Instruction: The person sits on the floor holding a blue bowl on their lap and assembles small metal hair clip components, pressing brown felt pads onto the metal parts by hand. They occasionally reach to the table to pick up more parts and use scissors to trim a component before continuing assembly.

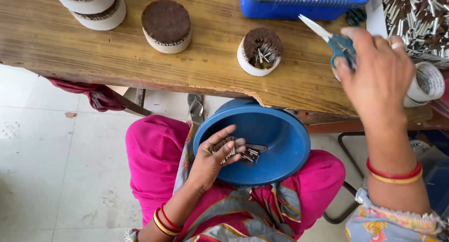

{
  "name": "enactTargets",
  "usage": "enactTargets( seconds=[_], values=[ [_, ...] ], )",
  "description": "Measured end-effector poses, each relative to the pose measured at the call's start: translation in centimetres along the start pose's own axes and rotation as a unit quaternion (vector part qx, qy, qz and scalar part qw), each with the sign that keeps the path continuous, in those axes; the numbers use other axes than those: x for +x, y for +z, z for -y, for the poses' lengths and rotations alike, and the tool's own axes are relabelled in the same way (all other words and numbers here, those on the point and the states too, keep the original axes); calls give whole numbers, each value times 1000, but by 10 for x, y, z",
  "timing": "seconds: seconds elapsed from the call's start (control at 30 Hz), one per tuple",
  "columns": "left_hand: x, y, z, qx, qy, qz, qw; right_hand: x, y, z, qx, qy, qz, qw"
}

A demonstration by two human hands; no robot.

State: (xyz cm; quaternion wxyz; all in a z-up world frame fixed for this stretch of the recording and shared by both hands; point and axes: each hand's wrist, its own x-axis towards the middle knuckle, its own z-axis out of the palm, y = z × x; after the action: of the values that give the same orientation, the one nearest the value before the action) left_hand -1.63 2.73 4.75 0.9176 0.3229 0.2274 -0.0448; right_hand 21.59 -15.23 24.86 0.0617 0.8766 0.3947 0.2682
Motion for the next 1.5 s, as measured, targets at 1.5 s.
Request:
enactTargets(
  seconds=[1.5],
  values=[
    [7,13,3,104,64,129,984,-102,32,73,463,116,4,879]
  ],
)
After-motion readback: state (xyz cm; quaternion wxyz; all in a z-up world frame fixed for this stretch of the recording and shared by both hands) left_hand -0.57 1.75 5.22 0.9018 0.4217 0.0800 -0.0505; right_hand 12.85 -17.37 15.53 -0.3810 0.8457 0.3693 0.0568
